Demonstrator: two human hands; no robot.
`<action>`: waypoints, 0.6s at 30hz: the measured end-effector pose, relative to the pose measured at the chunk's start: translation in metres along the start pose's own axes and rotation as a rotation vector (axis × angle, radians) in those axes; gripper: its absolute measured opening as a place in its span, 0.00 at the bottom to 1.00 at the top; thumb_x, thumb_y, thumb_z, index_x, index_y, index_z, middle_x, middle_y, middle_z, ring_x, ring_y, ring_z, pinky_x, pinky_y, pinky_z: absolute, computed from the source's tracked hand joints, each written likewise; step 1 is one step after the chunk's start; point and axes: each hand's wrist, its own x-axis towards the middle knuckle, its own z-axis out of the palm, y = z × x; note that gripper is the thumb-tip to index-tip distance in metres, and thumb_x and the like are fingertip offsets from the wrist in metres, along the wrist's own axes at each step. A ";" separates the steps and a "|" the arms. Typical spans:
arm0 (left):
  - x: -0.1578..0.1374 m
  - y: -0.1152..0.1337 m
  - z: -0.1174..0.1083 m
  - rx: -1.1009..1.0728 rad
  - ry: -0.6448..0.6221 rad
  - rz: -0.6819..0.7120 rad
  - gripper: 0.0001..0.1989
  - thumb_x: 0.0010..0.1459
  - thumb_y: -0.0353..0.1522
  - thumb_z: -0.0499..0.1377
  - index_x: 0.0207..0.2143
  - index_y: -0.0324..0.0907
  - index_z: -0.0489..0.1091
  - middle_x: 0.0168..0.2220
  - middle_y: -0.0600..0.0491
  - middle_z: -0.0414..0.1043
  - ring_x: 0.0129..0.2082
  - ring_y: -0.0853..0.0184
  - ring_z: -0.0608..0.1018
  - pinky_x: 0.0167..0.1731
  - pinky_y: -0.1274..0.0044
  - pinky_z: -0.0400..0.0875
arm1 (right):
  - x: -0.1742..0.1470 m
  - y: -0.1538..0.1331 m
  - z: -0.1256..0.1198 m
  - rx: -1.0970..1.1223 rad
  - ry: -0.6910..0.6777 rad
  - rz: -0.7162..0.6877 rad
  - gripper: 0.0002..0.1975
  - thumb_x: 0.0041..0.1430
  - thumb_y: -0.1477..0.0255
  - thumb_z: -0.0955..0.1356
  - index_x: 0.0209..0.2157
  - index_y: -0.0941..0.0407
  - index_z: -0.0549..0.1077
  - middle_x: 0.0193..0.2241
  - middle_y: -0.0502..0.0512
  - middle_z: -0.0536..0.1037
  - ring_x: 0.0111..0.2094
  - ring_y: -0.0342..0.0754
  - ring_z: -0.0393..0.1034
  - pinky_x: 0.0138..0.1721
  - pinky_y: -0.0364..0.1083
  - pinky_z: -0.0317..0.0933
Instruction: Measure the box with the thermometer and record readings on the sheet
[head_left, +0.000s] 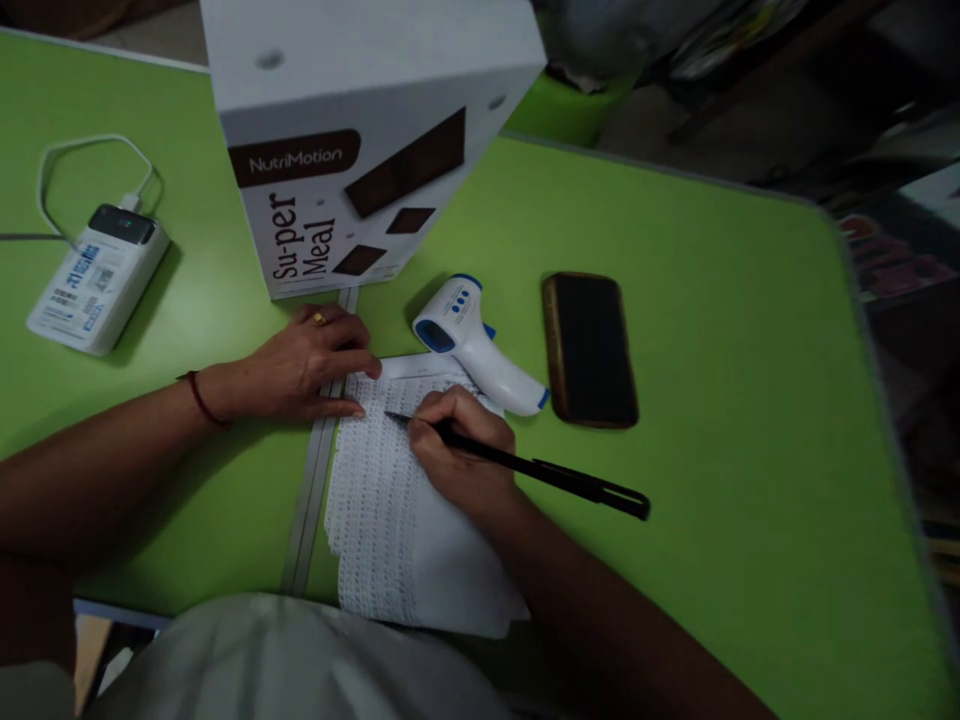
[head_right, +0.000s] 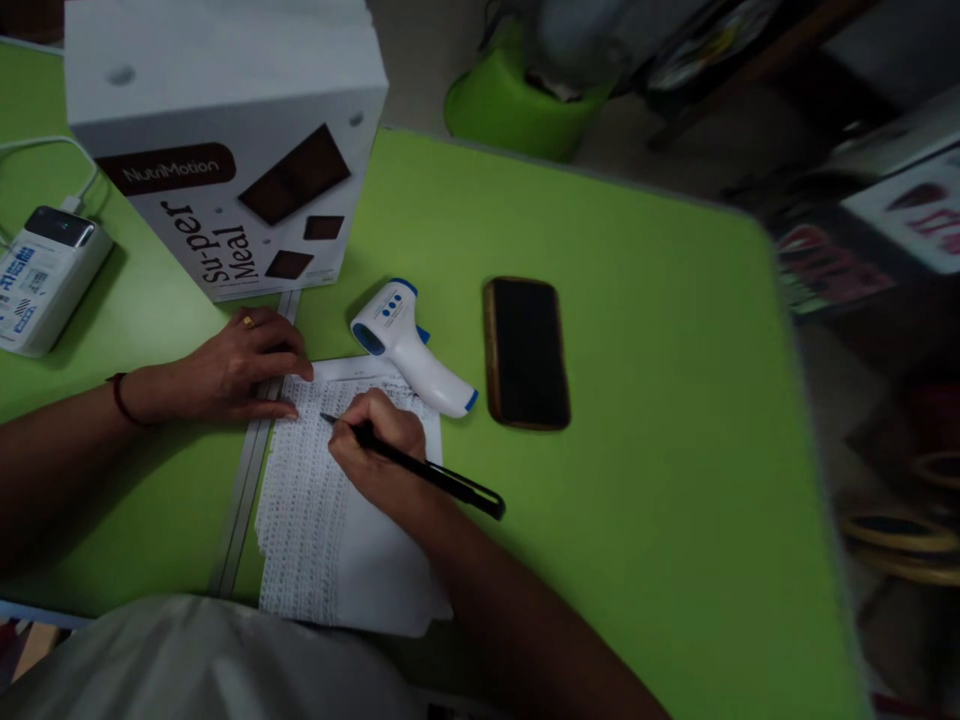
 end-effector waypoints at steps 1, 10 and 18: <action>0.000 0.000 0.000 0.002 0.002 0.002 0.28 0.65 0.56 0.48 0.47 0.44 0.72 0.46 0.45 0.72 0.46 0.57 0.71 0.46 0.66 0.61 | 0.000 0.000 0.000 0.005 0.001 -0.007 0.08 0.48 0.76 0.65 0.20 0.52 0.61 0.16 0.42 0.66 0.17 0.39 0.59 0.20 0.41 0.56; 0.001 0.001 0.000 0.010 0.013 0.013 0.28 0.66 0.55 0.48 0.47 0.43 0.72 0.46 0.44 0.72 0.46 0.56 0.71 0.46 0.66 0.62 | 0.000 0.003 0.000 -0.003 0.028 -0.004 0.08 0.48 0.77 0.65 0.21 0.52 0.62 0.16 0.42 0.67 0.18 0.39 0.60 0.21 0.41 0.56; 0.000 -0.001 0.001 -0.012 0.007 0.002 0.27 0.65 0.55 0.50 0.47 0.44 0.72 0.46 0.44 0.72 0.47 0.56 0.72 0.48 0.66 0.61 | 0.000 0.001 -0.001 -0.014 0.062 0.029 0.09 0.46 0.77 0.64 0.20 0.52 0.59 0.16 0.42 0.66 0.18 0.39 0.59 0.20 0.41 0.56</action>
